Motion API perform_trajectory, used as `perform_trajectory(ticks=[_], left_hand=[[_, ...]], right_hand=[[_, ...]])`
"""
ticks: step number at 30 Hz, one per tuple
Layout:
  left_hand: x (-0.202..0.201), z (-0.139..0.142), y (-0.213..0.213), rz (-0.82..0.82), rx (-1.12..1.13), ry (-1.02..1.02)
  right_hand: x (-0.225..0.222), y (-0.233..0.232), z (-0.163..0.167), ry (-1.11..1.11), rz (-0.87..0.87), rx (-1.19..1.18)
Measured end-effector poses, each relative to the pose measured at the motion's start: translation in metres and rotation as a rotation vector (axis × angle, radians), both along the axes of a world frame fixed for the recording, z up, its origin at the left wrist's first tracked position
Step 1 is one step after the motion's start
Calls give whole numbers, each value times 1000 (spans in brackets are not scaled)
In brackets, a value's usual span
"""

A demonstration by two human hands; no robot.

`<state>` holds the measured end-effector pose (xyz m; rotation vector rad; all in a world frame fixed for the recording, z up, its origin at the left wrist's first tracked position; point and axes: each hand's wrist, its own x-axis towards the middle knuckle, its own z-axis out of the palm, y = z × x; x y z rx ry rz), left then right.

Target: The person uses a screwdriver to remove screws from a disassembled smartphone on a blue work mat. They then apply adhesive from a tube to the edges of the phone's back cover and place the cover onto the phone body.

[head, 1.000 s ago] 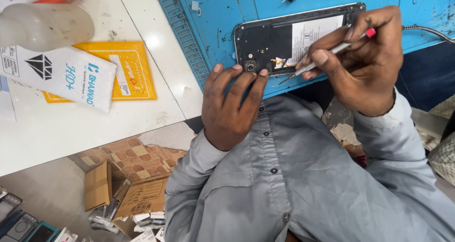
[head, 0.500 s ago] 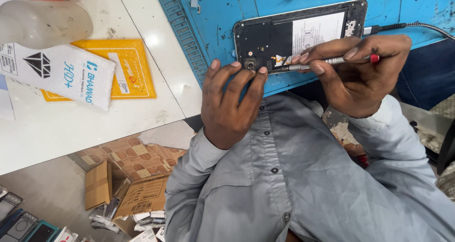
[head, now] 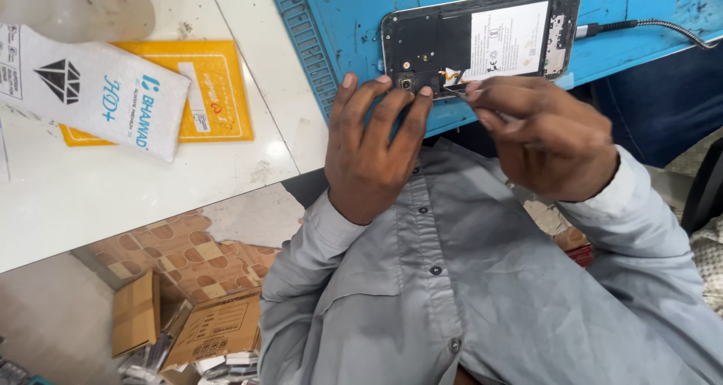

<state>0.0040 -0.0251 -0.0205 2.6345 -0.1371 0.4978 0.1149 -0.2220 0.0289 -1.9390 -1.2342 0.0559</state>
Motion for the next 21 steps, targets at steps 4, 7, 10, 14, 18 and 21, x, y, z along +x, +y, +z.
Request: perform_trajectory(ticks=[4, 7, 10, 14, 18, 21], left_hand=[[0, 0, 2, -9, -27, -16], [0, 1, 2, -6, -38, -27], [0, 2, 2, 0, -45, -33], [1, 3, 3, -3, -50, -39], [2, 3, 2, -1, -63, -47], [2, 3, 2, 3, -46, -48]], right_hand=[[-6, 1, 6, 78, -52, 36], [-12, 1, 7, 59, -71, -42], [-13, 1, 2, 48, -58, -51], [-12, -1, -2, 2, -33, -36], [-12, 4, 3, -72, -40, -69], [-13, 14, 14, -55, -61, -121]])
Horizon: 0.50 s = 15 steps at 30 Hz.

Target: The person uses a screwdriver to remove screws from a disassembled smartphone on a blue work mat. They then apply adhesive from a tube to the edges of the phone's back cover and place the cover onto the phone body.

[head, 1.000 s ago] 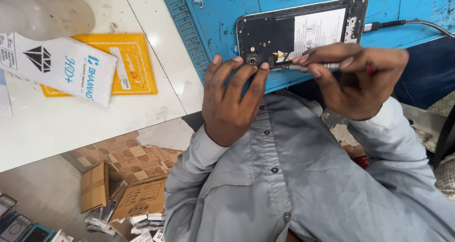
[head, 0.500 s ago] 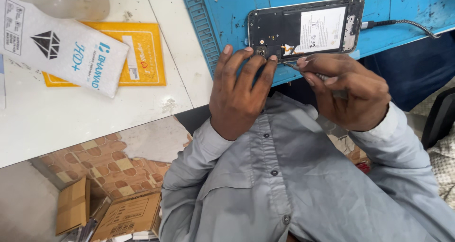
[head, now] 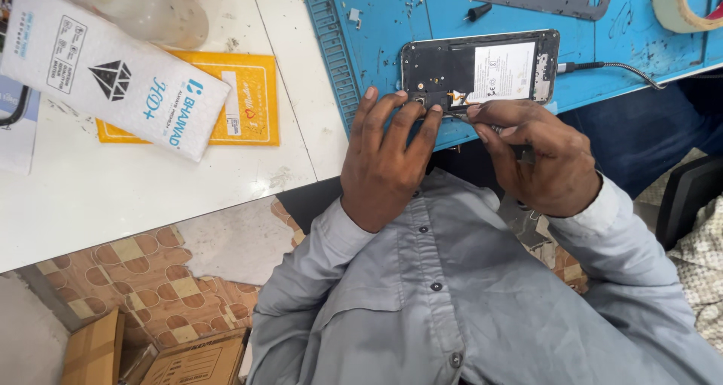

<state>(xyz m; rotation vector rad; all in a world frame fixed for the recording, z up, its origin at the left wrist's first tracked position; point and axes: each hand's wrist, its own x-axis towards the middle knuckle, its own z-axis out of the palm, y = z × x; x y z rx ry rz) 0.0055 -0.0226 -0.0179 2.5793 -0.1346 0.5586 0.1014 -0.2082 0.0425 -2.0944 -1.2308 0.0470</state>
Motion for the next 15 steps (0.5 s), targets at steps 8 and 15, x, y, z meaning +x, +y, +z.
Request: perform_trajectory(ticks=[8, 15], left_hand=[[-1, -4, -1, 6, -28, -23], [0, -5, -3, 34, -51, -42]], right_hand=[[8, 18, 37, -126, 212, -91], [11, 24, 46, -115, 237, -208]])
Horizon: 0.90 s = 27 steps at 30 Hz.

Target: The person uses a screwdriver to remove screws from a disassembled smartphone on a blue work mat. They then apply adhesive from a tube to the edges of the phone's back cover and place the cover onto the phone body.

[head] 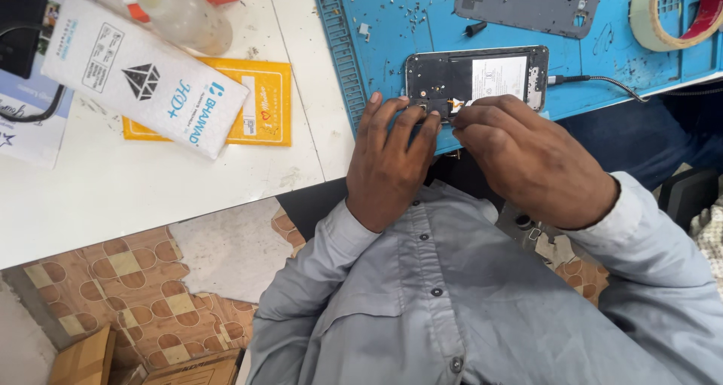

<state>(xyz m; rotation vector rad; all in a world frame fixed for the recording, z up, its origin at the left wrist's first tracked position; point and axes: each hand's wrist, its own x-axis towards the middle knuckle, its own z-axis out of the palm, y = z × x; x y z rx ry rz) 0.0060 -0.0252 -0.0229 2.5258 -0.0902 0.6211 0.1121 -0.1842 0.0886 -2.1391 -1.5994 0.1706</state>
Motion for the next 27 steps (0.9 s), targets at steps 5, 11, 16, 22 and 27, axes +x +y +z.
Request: perform_trajectory(ticks=[5, 11, 16, 22, 27], left_hand=[[-1, 0, 1, -3, 1, -9], [-2, -1, 1, 9, -2, -20], [-3, 1, 0, 10, 17, -13], [-1, 1, 0, 18, 29, -10], [0, 4, -1, 37, 7, 6]], right_hand=[[2, -3, 7, 66, 41, -88], [0, 3, 5, -47, -61, -50], [5, 0, 8, 45, 45, -19], [9, -5, 2, 95, -75, -48], [13, -12, -3, 21, -139, -34]])
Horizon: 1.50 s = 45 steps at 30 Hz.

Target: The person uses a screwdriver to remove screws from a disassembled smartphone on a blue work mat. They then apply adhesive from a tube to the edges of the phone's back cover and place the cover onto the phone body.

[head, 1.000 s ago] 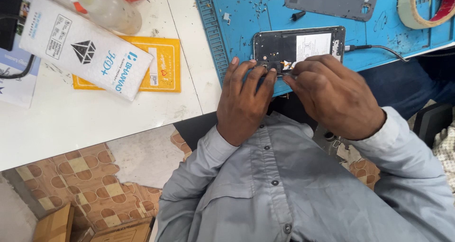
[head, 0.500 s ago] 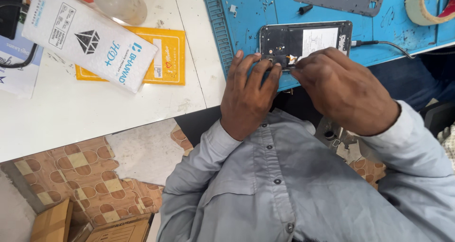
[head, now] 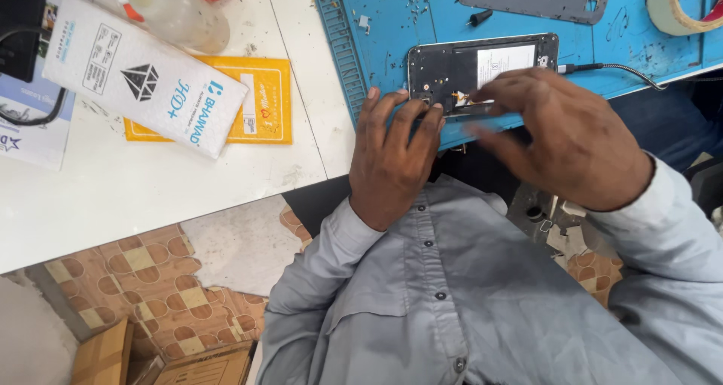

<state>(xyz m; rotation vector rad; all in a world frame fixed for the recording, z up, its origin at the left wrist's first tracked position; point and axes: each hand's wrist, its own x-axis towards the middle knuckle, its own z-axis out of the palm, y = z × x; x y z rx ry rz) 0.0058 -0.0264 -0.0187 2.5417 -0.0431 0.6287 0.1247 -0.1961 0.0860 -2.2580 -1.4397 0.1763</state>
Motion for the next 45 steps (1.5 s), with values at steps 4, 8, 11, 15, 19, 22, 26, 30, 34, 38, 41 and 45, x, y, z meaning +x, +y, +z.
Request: perform_trajectory(ticks=[4, 8, 11, 15, 19, 22, 26, 30, 34, 38, 41, 45], left_hand=[[1, 2, -1, -1, -14, 26], [-1, 6, -2, -1, -42, 68], [0, 8, -4, 7, -31, 87], [1, 9, -4, 17, -17, 96], [1, 7, -5, 21, -6, 92], [1, 7, -5, 20, -3, 97], [0, 7, -6, 24, -9, 102], [2, 9, -7, 11, 5, 117], [3, 9, -8, 14, 16, 122], [4, 7, -7, 8, 28, 121], [3, 7, -7, 8, 28, 117], [3, 6, -8, 10, 26, 117]], right_hand=[[1, -2, -1, 88, 66, 19], [2, 1, -1, 93, -12, 18], [4, 1, -1, 72, 113, 106], [5, -2, -4, 32, -26, 63], [7, -7, -8, 136, 110, 77], [8, -10, -10, 108, 81, 63], [10, -15, -10, 217, 105, 14], [9, -19, -9, 203, -33, 87], [8, -17, -17, 239, -100, 280], [7, -16, -28, 372, -118, 355], [6, -18, -31, 438, -112, 366], [6, -22, -31, 443, -127, 414]])
